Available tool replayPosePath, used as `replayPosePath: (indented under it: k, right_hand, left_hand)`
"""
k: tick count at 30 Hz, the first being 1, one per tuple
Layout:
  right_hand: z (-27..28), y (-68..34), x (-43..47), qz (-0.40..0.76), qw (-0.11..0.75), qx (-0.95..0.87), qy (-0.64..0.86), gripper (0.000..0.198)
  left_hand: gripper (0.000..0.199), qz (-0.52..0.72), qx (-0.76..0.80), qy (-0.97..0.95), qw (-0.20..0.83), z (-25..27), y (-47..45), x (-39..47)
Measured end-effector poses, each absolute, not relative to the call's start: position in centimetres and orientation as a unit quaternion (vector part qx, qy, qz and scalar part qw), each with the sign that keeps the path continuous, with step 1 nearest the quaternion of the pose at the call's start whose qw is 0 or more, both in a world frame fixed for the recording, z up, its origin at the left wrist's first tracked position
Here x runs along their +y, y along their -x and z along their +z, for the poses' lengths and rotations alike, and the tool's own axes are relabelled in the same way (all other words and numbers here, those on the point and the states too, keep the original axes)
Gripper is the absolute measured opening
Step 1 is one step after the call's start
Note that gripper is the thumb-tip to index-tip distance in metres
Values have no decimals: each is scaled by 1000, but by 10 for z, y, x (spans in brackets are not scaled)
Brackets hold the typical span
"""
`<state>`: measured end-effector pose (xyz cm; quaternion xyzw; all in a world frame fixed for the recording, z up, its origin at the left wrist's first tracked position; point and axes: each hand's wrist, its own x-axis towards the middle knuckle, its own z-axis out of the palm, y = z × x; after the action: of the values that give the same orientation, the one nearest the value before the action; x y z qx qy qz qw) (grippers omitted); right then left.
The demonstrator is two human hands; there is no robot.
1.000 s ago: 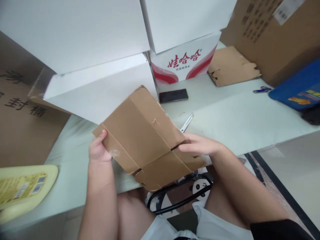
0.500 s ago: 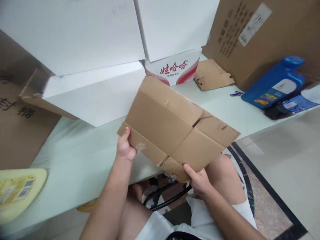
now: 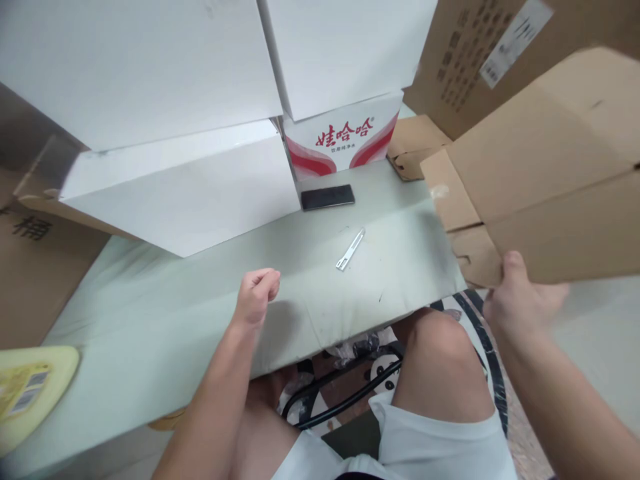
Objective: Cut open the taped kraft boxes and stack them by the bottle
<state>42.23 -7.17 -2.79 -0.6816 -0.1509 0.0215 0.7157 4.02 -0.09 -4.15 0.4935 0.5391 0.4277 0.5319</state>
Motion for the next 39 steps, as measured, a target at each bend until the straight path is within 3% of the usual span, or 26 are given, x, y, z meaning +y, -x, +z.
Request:
replayPosePath:
  k: [4,9,14,17,20,24,32,39]
  right_hand:
    - [-28,-433,-5,-34,637,-223,737,31]
    - [-2,-436,83,-16,596,-227,770,45]
    - [16,-433,129,245,481,-211,815,40]
    - [-5,-421,111,317,384,-229,836,38]
    - [-35,-403,74,301,328,-314,838,39]
    - [-60,-367,21,242,300,-486,784,10]
    - [-65,-261,-48,191,314,-750,551,21]
    - [-53,-163,-30,140,286,-853,414,24]
  left_hand:
    - [41,385,558,-521,518,-43,-43,-1]
    - [39,343,571,-546,508,-44,-45,2]
    - [39,328,574,-553,507,-43,-43,4]
    - [38,336,574,-547,508,-40,-39,5]
    - [38,349,571,-541,510,-36,-34,3]
    - [39,373,566,-531,509,-33,-25,-3]
    - [43,497,558,-441,496,-21,-4,-7]
    - [45,641,529,-308,463,-4,50,-15]
